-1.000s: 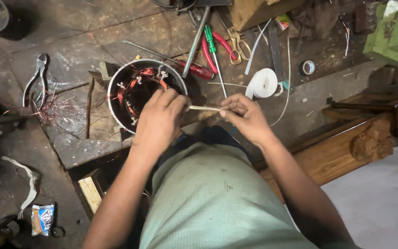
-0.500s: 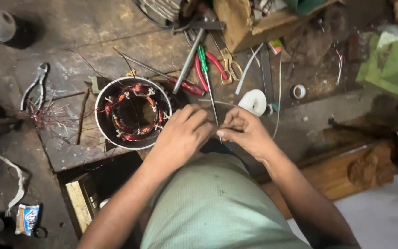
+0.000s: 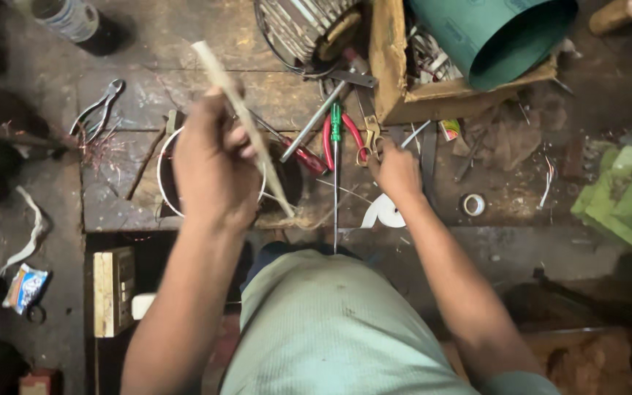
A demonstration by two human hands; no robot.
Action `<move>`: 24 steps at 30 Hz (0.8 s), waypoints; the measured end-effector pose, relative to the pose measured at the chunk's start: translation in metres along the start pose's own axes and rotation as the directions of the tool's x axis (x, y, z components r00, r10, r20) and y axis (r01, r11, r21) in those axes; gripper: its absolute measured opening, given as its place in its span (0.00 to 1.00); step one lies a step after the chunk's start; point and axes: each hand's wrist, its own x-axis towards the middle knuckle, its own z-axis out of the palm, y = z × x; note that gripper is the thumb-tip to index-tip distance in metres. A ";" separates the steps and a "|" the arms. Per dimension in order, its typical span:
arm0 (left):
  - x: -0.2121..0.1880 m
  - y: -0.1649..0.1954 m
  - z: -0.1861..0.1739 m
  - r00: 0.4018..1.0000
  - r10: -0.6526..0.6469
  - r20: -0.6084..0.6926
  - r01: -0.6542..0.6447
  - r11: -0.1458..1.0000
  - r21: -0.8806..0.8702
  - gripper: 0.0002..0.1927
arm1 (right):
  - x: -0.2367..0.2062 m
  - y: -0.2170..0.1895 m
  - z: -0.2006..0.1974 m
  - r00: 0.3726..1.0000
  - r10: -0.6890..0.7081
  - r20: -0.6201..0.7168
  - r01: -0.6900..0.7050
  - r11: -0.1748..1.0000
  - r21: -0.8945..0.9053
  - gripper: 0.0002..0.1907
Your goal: The person works on a motor stator on a cluttered workbench, using a thin white rod to push and arrange copper windings inside the stator slots. They repeatedly insert and adjust the rod while holding the stator with the other hand.
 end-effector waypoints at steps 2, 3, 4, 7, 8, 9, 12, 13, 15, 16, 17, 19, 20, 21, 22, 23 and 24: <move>0.015 -0.027 0.003 0.993 0.118 -0.028 -0.099 0.920 0.380 0.09 | 0.005 0.002 -0.003 0.992 0.067 0.103 -0.065 0.998 -0.023 0.15; 0.021 -0.042 0.005 0.984 0.176 -0.026 -0.133 0.824 0.551 0.08 | 0.009 0.005 -0.004 0.984 0.088 0.158 -0.082 0.996 -0.044 0.16; 0.024 -0.054 0.005 0.951 0.294 0.095 -0.276 0.673 0.686 0.07 | 0.011 0.010 -0.007 0.971 0.111 0.212 -0.099 0.993 -0.067 0.17; 0.026 -0.081 0.003 0.829 0.400 0.392 -0.501 0.217 0.838 0.06 | 0.001 0.036 -0.016 0.863 0.191 0.467 -0.424 0.776 0.467 0.14; 0.028 -0.087 0.002 0.827 0.383 0.411 -0.499 0.166 0.850 0.07 | -0.010 0.052 -0.019 0.856 0.108 0.505 -0.411 0.734 0.540 0.14; 0.031 -0.091 0.002 0.823 0.370 0.431 -0.501 0.113 0.858 0.08 | -0.026 0.065 -0.025 0.847 0.017 0.531 -0.395 0.688 0.609 0.15; 0.032 -0.100 -0.004 0.802 0.340 0.491 -0.500 -0.068 0.863 0.09 | -0.089 0.091 -0.035 0.907 0.004 0.422 -0.324 0.649 0.689 0.12; 0.032 -0.104 -0.006 0.822 0.300 0.485 -0.483 -0.085 0.871 0.11 | -0.108 0.098 -0.037 0.930 0.002 0.368 -0.292 0.614 0.734 0.10; 0.028 -0.117 -0.011 0.861 0.203 0.466 -0.452 -0.112 0.885 0.14 | -0.138 0.116 -0.046 0.921 -0.097 0.378 -0.256 0.580 0.773 0.09; 0.028 -0.123 -0.013 0.850 0.190 0.491 -0.473 -0.133 0.871 0.14 | -0.147 0.123 -0.047 0.915 -0.140 0.379 -0.242 0.560 0.792 0.10; 0.027 -0.131 -0.014 0.839 0.173 0.517 -0.496 -0.151 0.855 0.15 | -0.150 0.127 -0.044 0.876 -0.161 0.454 -0.321 0.508 0.799 0.12; 0.023 -0.144 -0.017 0.816 0.155 0.558 -0.531 -0.184 0.827 0.15 | -0.149 0.136 -0.038 0.783 -0.210 0.586 -0.478 0.401 0.782 0.17; 0.024 -0.147 -0.019 0.800 0.159 0.579 -0.547 -0.203 0.812 0.14 | -0.144 0.137 -0.032 0.763 -0.221 0.608 -0.467 0.462 0.754 0.18; 0.026 -0.150 -0.019 0.780 0.168 0.603 -0.565 -0.225 0.794 0.13 | -0.138 0.137 -0.023 0.744 -0.234 0.626 -0.446 0.524 0.725 0.20; 0.026 -0.152 -0.020 0.767 0.178 0.617 -0.580 -0.221 0.784 0.14 | -0.131 0.138 -0.018 0.722 -0.246 0.646 -0.420 0.586 0.693 0.21; 0.026 -0.152 -0.021 0.758 0.192 0.624 -0.586 -0.220 0.780 0.15 | -0.123 0.139 -0.016 0.718 -0.226 0.658 -0.446 0.577 0.684 0.23; 0.024 -0.153 -0.022 0.756 0.203 0.622 -0.585 -0.218 0.782 0.16 | -0.120 0.139 -0.015 0.706 -0.206 0.678 -0.480 0.565 0.671 0.25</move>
